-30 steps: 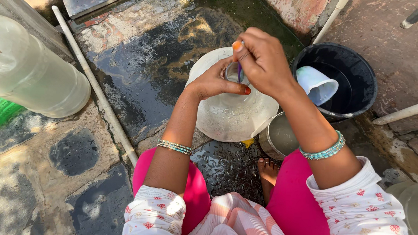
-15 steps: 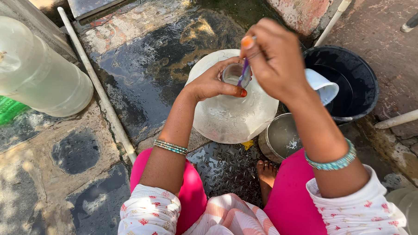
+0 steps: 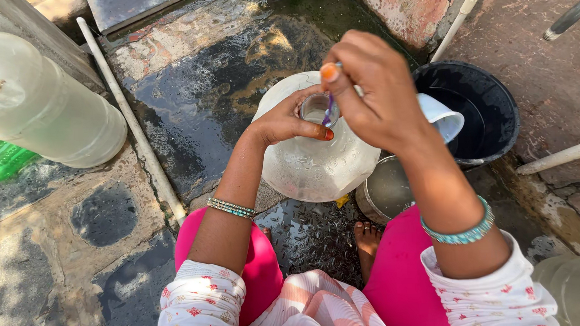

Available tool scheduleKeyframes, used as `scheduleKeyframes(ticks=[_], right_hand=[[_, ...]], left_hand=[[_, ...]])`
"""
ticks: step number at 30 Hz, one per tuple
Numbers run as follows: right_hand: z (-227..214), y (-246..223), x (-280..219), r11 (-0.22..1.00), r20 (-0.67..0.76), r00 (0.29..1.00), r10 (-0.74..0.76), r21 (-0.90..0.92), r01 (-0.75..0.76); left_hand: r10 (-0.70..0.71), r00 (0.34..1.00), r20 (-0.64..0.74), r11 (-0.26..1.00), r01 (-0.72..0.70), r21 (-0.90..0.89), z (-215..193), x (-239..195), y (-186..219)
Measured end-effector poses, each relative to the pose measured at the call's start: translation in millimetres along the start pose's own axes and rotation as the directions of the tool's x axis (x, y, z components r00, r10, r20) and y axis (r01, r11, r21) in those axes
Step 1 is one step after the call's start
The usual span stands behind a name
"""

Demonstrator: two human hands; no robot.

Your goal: The person pours water from a large plastic bottle into a smaller jar, then uses a toothbrush to scrub the inside of the jar. They rinse the jar with water from a metal pot and continue scrubbing the interior with the toothbrush.

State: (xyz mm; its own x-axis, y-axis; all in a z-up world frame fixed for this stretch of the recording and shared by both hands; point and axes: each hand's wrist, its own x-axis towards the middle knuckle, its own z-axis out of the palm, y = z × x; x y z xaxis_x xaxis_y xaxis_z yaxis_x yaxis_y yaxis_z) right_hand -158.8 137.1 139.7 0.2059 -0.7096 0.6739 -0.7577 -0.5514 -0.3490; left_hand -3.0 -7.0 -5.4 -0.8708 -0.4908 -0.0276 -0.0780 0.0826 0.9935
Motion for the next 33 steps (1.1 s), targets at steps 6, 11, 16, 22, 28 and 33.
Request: scheduleKeyframes(ticks=[6, 11, 16, 22, 28, 33], right_hand=[[43.7, 40.0, -4.1, 0.994, 0.119, 0.991, 0.061, 0.082, -0.071], [-5.3, -1.2, 8.7, 0.989, -0.002, 0.998, 0.068, 0.133, -0.067], [-31.1, -15.4, 2.3, 0.990, -0.008, 1.000, -0.012, 0.142, 0.013], [30.7, 31.6, 7.4, 0.987, 0.135, 0.990, 0.028, 0.150, -0.049], [-18.9, 13.4, 9.1, 0.980, 0.048, 0.999, 0.006, 0.197, -0.015], [-15.1, 11.9, 4.3, 0.996, 0.071, 0.997, -0.032, 0.088, 0.026]], left_hand=[[-0.008, 1.000, -0.008, 1.000, 0.008, 0.012, 0.5, 2.1, 0.1], [0.073, 0.993, 0.091, 0.997, -0.072, -0.022, -4.4, -3.2, 9.2], [0.125, 0.983, 0.136, 0.992, -0.126, -0.003, -5.4, -8.0, 18.3], [-0.070, 0.998, 0.005, 0.997, 0.070, -0.024, -8.4, -4.3, 13.8], [0.113, 0.976, 0.185, 0.994, -0.109, -0.030, -14.9, 6.6, 17.0], [-0.041, 0.997, 0.072, 0.998, 0.043, -0.039, -5.3, 16.0, 19.9]])
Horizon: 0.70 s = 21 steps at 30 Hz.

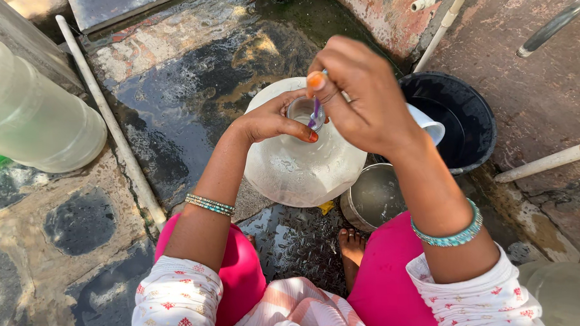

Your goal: The person pours water from a large plastic bottle into a smaller jar, then uses a toothbrush to scrub the inside of the jar. They rinse the jar with water from a metal pot and continue scrubbing the interior with the toothbrush.

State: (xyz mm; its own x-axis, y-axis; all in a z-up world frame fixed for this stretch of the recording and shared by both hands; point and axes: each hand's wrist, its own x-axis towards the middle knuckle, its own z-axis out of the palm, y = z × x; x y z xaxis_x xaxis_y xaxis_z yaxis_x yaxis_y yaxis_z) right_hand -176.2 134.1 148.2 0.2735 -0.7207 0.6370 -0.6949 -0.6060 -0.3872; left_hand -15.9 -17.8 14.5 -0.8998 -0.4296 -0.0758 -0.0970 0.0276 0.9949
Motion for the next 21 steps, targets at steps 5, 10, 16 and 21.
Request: scheduleKeyframes(ticks=[5, 10, 16, 21], right_hand=[[37.3, 29.0, -2.2, 0.996, 0.155, 0.986, 0.057, -0.074, -0.046], [42.5, 23.3, -12.5, 0.976, 0.291, 0.955, -0.061, -0.183, 0.118], [43.3, 22.4, -6.8, 0.994, 0.273, 0.962, -0.017, -0.100, 0.046], [48.8, 30.0, -2.7, 0.988, 0.185, 0.971, 0.148, 0.012, -0.153]], left_hand=[[0.016, 0.997, 0.070, 0.998, -0.012, -0.057, 4.0, 5.5, -13.9], [0.023, 0.991, 0.132, 0.994, -0.038, 0.107, 9.4, 6.0, -27.9], [0.007, 0.984, 0.179, 0.999, -0.013, 0.029, 22.4, -4.4, -21.1], [0.088, 0.994, 0.072, 0.996, -0.090, 0.025, 29.0, -8.0, -7.7]])
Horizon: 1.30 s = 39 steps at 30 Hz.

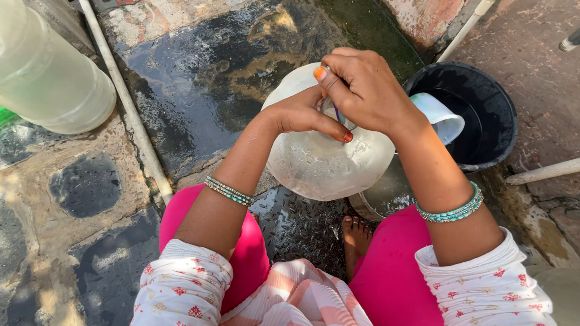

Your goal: The person pours water from a large plastic bottle into a smaller jar, then uses a toothbrush to scrub the inside of the jar. They rinse the jar with water from a metal pot and continue scrubbing the interior with the toothbrush.

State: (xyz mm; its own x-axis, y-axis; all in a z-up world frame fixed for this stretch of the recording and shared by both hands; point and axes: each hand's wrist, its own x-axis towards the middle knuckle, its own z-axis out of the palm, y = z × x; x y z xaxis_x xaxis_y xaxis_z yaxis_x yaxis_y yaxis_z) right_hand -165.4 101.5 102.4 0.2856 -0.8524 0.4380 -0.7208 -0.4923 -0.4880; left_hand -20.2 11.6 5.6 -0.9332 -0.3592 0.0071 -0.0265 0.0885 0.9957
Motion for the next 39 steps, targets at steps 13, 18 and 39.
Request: scheduleKeyframes(ticks=[13, 18, 39], right_hand=[[21.4, 0.5, -9.3, 0.912, -0.359, 0.879, 0.313, 0.373, -0.172], [11.7, 9.1, -8.0, 0.898, -0.201, 0.893, 0.402, 0.276, -0.343], [16.8, 15.8, 1.4, 1.000, -0.194, 0.981, -0.006, 0.019, 0.010]], left_hand=[[0.107, 0.973, -0.204, 0.987, -0.129, -0.096, -11.7, 7.1, -10.3], [0.068, 0.985, -0.160, 0.992, -0.084, -0.093, -10.8, 3.7, -2.9], [0.501, 0.663, -0.556, 0.845, -0.238, 0.479, 24.2, 16.5, -38.4]])
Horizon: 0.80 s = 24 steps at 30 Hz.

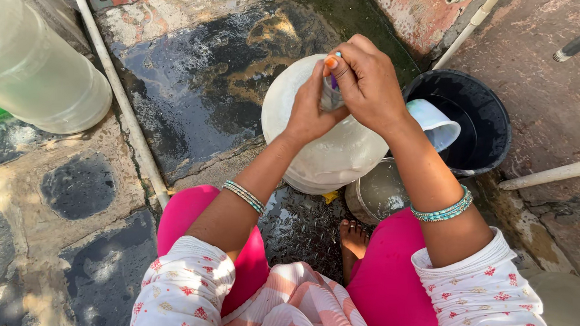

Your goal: The person pours water from a large plastic bottle into a smaller jar, then uses a toothbrush to scrub the inside of the jar. They rinse the jar with water from a metal pot and continue scrubbing the interior with the toothbrush.

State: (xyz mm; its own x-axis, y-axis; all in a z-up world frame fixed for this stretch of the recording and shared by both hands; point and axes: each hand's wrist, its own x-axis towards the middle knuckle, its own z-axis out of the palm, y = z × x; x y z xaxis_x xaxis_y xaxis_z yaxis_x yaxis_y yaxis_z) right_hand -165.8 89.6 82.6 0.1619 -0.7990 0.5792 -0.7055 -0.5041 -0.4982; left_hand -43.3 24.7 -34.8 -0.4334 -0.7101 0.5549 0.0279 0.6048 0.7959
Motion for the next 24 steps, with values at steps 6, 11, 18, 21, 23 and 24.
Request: scheduleKeyframes(ticks=[6, 11, 18, 21, 23, 24], right_hand=[[4.1, -1.7, -1.0, 1.000, -0.050, 0.999, -0.007, -0.028, 0.006], [10.5, 12.1, 0.9, 1.000, -0.049, 0.999, -0.008, -0.030, 0.006], [1.9, 39.2, -0.2, 0.977, -0.058, 0.978, 0.199, 0.086, -0.193], [-1.4, 42.1, -2.2, 0.982, -0.065, 0.981, 0.181, 0.071, -0.176], [-4.0, 41.4, -0.7, 0.975, -0.061, 0.976, 0.209, 0.084, -0.203], [-4.7, 40.1, 0.8, 0.972, -0.059, 0.974, 0.221, 0.093, -0.215]], left_hand=[[-0.077, 0.963, 0.260, 0.949, 0.150, -0.276, -21.1, 16.6, -16.1], [-0.133, 0.983, 0.124, 0.933, 0.167, -0.318, -6.6, 1.8, -11.8], [-0.287, 0.945, 0.156, 0.953, 0.266, 0.143, -13.1, -1.9, -17.8], [-0.621, 0.783, -0.032, 0.593, 0.496, 0.634, -39.5, 8.8, -27.3], [-0.652, 0.751, -0.105, 0.555, 0.567, 0.609, -51.2, 13.9, -29.0], [-0.557, 0.830, -0.002, 0.683, 0.460, 0.568, -53.6, 17.3, -28.0]])
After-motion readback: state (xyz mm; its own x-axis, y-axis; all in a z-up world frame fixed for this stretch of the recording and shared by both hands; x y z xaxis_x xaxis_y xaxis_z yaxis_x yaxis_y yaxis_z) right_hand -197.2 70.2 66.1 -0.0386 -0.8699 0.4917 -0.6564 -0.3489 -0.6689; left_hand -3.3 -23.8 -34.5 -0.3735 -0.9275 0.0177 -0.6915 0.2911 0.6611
